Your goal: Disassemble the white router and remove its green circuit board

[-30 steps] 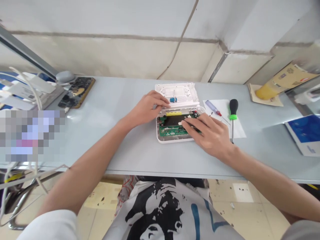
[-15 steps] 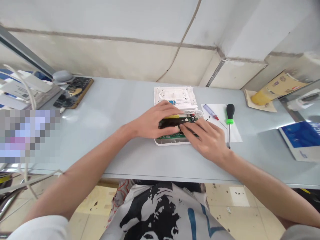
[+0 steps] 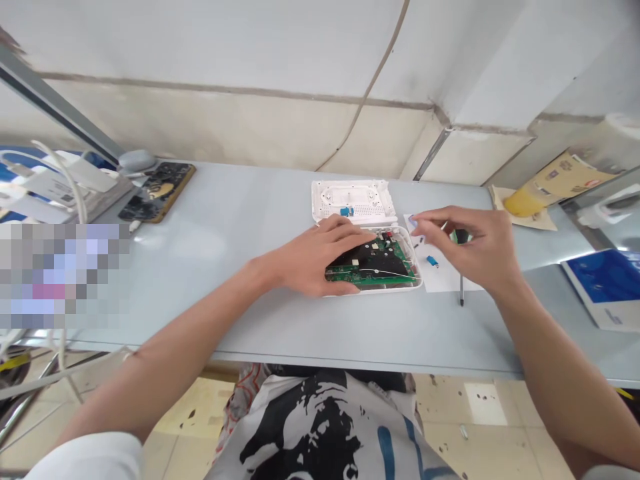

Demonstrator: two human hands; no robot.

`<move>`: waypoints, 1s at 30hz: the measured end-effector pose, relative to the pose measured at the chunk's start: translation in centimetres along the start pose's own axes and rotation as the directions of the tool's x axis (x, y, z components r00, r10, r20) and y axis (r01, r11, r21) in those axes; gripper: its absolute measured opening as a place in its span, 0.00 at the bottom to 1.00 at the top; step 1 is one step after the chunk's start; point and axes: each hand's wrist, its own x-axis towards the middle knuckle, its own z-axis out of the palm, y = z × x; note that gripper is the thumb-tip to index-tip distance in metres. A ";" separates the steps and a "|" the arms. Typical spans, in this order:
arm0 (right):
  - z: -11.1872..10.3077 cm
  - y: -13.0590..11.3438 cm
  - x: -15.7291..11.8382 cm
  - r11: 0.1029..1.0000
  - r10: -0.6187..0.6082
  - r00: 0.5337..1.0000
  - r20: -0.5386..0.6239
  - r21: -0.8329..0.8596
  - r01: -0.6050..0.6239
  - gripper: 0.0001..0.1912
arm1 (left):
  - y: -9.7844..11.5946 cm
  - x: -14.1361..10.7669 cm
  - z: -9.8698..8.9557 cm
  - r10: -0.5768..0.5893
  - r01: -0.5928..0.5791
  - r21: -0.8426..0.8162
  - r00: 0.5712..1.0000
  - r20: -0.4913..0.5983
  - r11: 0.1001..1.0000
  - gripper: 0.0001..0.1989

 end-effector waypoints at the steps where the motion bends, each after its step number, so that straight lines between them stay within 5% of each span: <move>1: -0.3 0.5 0.3 0.999 0.038 0.999 -0.022 -0.015 -0.038 0.06 | 0.1 -0.1 0.0 -0.007 0.007 0.011 1.000 0.003 1.000 0.42; 4: -0.6 1.9 0.7 0.992 0.125 0.987 0.098 -0.024 -0.124 0.08 | 0.3 -0.1 -0.1 -0.024 0.024 0.034 1.000 0.003 0.999 0.40; 7: -0.9 2.1 0.8 0.982 0.187 0.925 0.330 -0.062 -0.177 0.11 | 0.3 -0.1 -0.1 -0.021 0.021 0.048 1.000 -0.012 0.999 0.37; 10: -1.4 1.5 0.7 0.980 0.196 0.883 0.427 -0.051 -0.192 0.11 | 0.3 0.0 0.0 -0.015 0.015 0.040 1.000 -0.018 0.999 0.36; 16: -0.9 1.5 0.5 0.962 0.245 0.874 0.420 0.003 -0.271 0.13 | 0.3 0.1 0.2 -0.008 0.010 0.058 0.999 -0.038 0.998 0.37; 20: 1.0 3.0 0.2 0.991 0.064 0.968 0.242 -0.128 -0.033 0.09 | 0.2 0.1 0.2 -0.013 0.016 0.097 1.000 -0.022 0.995 0.36; 23: 2.1 3.9 -0.1 0.977 -0.091 0.968 0.234 -0.165 0.132 0.07 | 0.0 -0.1 -0.3 -0.007 0.008 0.071 1.000 -0.012 0.997 0.38; 30: 3.1 3.9 -0.4 0.975 -0.140 0.958 0.252 -0.135 0.178 0.05 | 0.6 -0.9 -2.4 -0.159 0.150 0.097 0.983 0.094 0.984 0.47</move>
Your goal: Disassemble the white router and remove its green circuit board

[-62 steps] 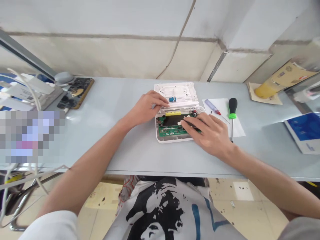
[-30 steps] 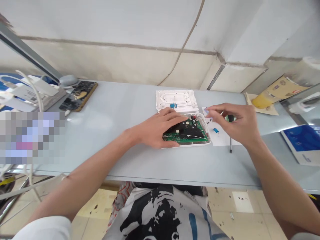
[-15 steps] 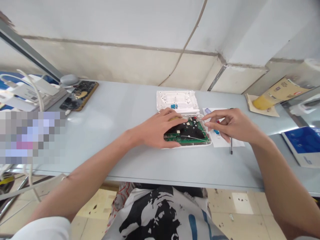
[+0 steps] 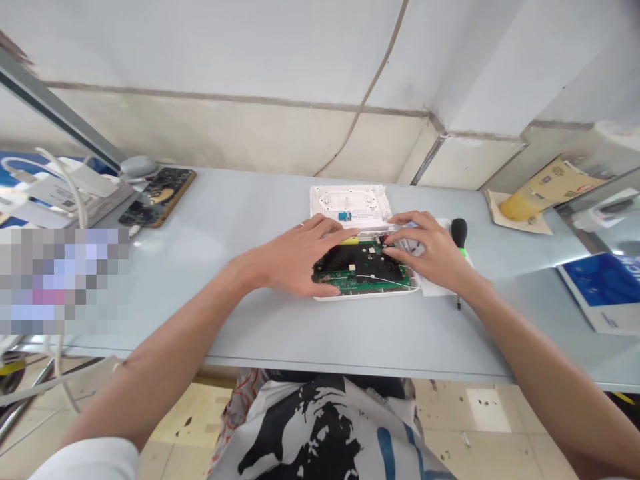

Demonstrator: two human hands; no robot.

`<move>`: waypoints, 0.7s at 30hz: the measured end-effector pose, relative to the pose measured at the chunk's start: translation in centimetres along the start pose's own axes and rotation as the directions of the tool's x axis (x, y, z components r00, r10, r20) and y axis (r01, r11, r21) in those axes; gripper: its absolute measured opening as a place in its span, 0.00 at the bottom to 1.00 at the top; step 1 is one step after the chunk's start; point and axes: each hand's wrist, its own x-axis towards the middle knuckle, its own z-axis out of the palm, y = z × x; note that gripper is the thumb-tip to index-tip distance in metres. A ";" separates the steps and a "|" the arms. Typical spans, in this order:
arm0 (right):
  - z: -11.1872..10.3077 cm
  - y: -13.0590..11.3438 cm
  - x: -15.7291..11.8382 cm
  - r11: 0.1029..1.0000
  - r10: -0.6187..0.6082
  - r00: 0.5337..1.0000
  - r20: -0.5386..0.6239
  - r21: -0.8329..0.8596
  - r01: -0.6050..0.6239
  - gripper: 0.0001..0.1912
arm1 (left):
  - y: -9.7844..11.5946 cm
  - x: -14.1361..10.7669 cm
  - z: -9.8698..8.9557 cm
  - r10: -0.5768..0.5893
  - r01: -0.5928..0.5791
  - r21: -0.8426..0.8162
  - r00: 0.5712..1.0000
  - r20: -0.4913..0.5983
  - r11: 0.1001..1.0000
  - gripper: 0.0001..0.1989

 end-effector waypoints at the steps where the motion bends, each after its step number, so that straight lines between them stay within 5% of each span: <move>1: 0.1 -0.1 0.0 1.000 -0.005 1.000 -0.008 0.001 0.005 0.05 | 0.1 0.0 -0.1 -0.015 0.015 0.006 1.000 0.009 1.000 0.47; 21: 1.2 -0.5 0.4 0.995 -0.015 0.999 -0.038 -0.100 0.011 0.06 | 0.1 1.0 0.8 -0.048 0.048 0.001 0.998 -0.050 0.999 0.41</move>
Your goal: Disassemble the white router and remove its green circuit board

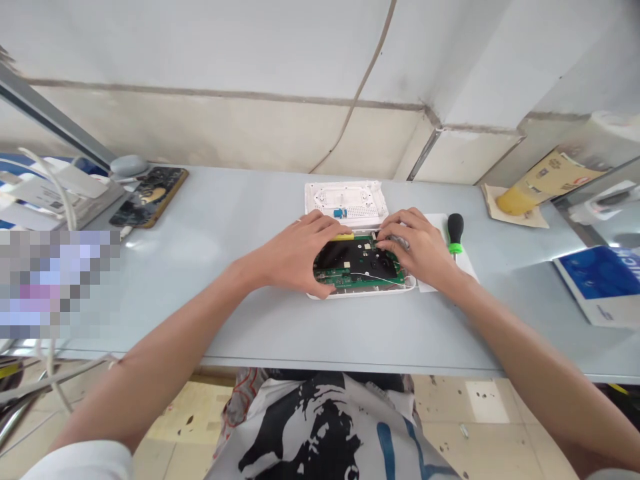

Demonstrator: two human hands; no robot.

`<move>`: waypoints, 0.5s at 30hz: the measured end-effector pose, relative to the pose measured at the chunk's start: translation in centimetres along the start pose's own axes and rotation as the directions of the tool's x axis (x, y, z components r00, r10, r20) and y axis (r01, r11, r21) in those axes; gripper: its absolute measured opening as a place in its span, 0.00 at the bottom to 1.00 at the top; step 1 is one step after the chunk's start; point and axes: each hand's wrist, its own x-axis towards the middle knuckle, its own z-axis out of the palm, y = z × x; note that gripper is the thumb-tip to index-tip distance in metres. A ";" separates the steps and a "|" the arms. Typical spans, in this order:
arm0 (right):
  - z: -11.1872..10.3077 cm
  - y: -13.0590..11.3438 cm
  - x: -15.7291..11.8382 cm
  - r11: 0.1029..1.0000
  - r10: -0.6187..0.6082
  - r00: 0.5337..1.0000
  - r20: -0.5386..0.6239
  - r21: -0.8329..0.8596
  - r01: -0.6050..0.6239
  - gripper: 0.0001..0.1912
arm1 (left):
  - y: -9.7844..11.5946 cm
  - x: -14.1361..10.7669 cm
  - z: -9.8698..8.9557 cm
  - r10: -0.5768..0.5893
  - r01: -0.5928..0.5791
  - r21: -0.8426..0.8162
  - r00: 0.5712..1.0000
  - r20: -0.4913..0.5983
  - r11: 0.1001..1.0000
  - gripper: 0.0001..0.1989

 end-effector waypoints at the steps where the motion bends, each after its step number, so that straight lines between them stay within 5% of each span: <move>1: 0.0 0.0 0.0 1.000 0.010 1.000 0.003 0.014 -0.010 0.06 | 0.1 0.1 -0.1 -0.011 0.011 -0.015 1.000 0.009 1.000 0.41; 9: -1.0 -0.5 0.1 0.999 0.032 0.992 0.124 -0.018 -0.030 0.09 | 0.6 0.4 -0.2 -0.098 0.101 -0.044 0.993 0.071 0.994 0.44; 15: -3.5 -0.7 -0.2 0.999 -0.040 0.946 0.321 0.013 0.037 0.27 | 0.1 0.2 -0.2 -0.046 0.048 -0.053 0.998 0.052 0.997 0.46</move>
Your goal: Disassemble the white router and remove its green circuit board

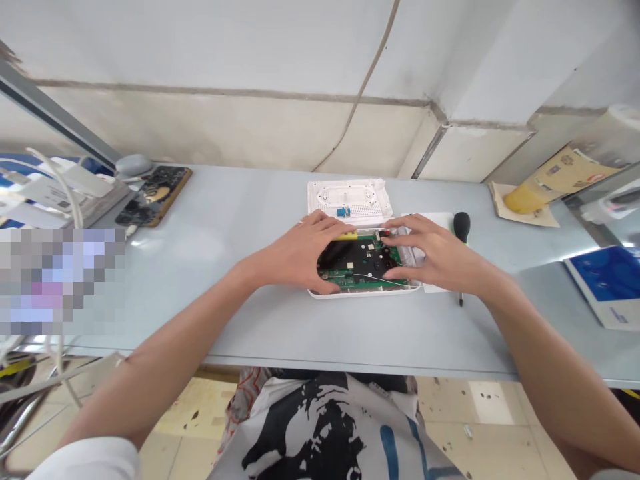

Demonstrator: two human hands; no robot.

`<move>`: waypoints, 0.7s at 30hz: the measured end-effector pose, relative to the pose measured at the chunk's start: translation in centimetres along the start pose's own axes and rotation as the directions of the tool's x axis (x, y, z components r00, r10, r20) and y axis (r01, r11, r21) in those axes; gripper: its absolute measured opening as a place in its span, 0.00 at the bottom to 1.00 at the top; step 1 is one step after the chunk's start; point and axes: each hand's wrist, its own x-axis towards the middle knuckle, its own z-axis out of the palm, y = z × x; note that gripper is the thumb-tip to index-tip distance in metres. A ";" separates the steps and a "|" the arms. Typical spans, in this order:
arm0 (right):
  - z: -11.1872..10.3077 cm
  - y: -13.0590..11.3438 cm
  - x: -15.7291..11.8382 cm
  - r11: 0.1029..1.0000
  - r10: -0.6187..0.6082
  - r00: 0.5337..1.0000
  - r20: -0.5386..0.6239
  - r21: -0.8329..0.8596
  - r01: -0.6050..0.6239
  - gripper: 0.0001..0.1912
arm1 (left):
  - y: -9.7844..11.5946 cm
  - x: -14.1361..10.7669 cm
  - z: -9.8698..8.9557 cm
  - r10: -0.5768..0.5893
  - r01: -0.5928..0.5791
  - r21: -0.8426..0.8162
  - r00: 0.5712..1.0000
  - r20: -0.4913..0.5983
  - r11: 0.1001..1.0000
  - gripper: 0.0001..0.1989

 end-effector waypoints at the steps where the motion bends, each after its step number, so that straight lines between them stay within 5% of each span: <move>1: -0.3 -0.1 -0.1 1.000 -0.001 0.999 0.036 -0.012 0.002 0.29 | -0.1 0.0 0.0 0.007 -0.007 0.007 1.000 0.000 1.000 0.47; 9: -0.6 -0.7 -0.2 0.989 -0.009 0.988 0.156 -0.143 0.031 0.30 | 0.3 0.2 0.3 -0.013 0.014 0.087 1.000 -0.009 0.996 0.52; 21: -1.5 -0.3 0.3 0.999 0.038 0.977 0.210 0.003 -0.039 0.46 | 1.1 0.0 -0.5 -0.130 0.129 0.061 0.992 0.006 0.990 0.52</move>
